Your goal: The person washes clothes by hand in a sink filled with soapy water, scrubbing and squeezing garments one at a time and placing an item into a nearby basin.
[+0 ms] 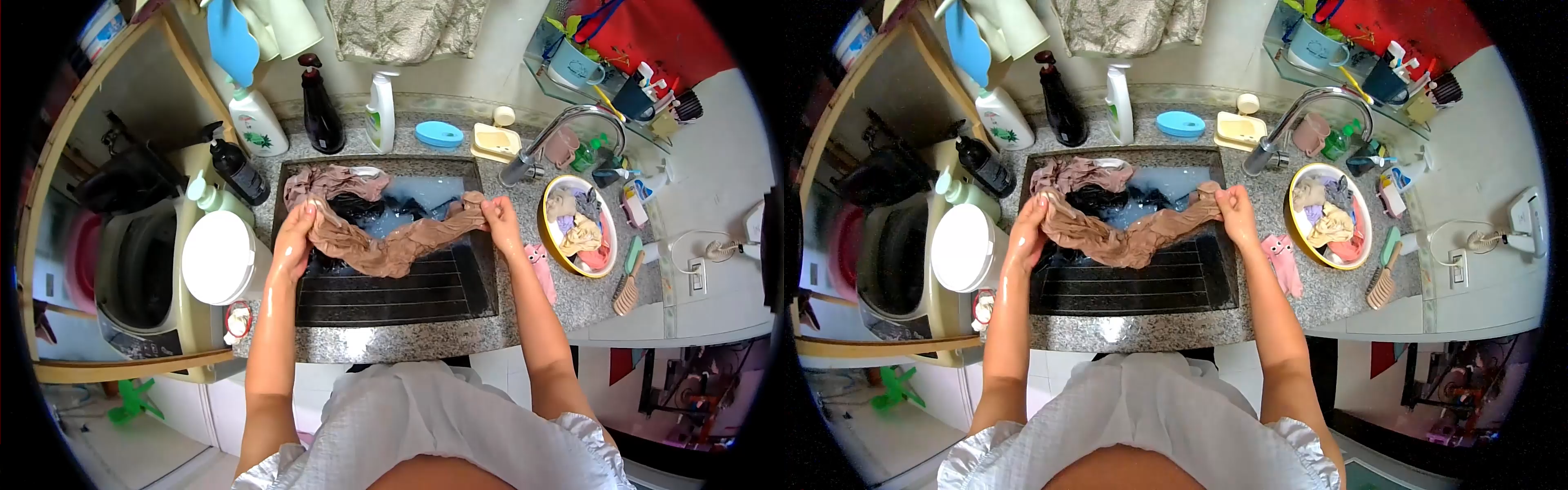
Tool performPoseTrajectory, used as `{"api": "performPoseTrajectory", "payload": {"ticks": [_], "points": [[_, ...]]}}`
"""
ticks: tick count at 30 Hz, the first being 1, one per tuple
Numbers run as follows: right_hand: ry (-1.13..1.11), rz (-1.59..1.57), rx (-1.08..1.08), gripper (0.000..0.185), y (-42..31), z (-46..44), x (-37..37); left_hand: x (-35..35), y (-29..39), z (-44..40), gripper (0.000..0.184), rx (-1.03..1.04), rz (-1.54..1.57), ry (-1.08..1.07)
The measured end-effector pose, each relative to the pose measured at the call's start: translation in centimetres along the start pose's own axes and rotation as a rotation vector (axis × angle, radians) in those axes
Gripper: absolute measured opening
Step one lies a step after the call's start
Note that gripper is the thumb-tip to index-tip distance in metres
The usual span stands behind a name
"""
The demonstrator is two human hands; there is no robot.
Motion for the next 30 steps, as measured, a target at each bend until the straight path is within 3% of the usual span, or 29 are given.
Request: {"api": "performPoseTrajectory", "payload": {"ticks": [4,6,9,11,15,18,19,21,22,23,30], "points": [[-0.008,0.190,-0.012,0.023,1.9,-0.2,0.2,2.8,3.8,0.5,0.026,0.088,0.035,-0.017],[-0.103,0.542,-0.172,0.026,2.3,0.1,1.9,4.4,5.7,0.3,0.028,0.137,0.044,-0.092],[-0.391,0.748,-0.070,0.027,1.0,1.2,7.1,7.1,8.1,0.8,0.029,0.135,0.074,-0.124],[-0.431,0.390,-0.318,0.038,-2.3,1.6,11.5,8.4,9.2,0.6,0.029,0.142,0.069,-0.172],[-0.569,-0.305,-0.254,0.054,-7.1,-0.2,18.0,10.6,10.6,0.7,0.030,0.113,0.060,-0.248],[-0.713,-0.555,-0.193,0.052,-13.4,0.2,19.4,11.1,11.3,0.5,0.032,0.084,0.055,-0.282],[-0.715,-0.555,-0.194,0.052,-13.1,-0.6,19.4,11.0,11.6,0.4,0.032,0.087,0.056,-0.281],[-0.908,-0.088,-0.274,0.041,-11.9,-1.7,19.9,10.9,12.3,0.4,0.033,0.097,0.012,-0.268],[-0.896,0.057,-0.208,0.029,-12.1,-2.1,19.1,10.4,12.7,0.4,0.033,0.090,0.014,-0.263],[-0.801,0.095,-0.324,0.025,-13.7,-2.4,17.8,9.9,13.2,0.4,0.033,0.087,-0.009,-0.288],[-0.649,0.141,-0.310,0.023,-17.2,-5.2,11.5,5.9,13.8,-1.1,0.030,0.123,-0.357,-0.112]]}}
Point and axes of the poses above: each hand's wrist, its own z-axis away from the middle knuckle, its own x-axis out of the palm, y = z × x, the point moved 6 cm from there along -z, towards the middle knuckle, and after that the axes turned 6 degrees about -x, right-handed, at the moved point
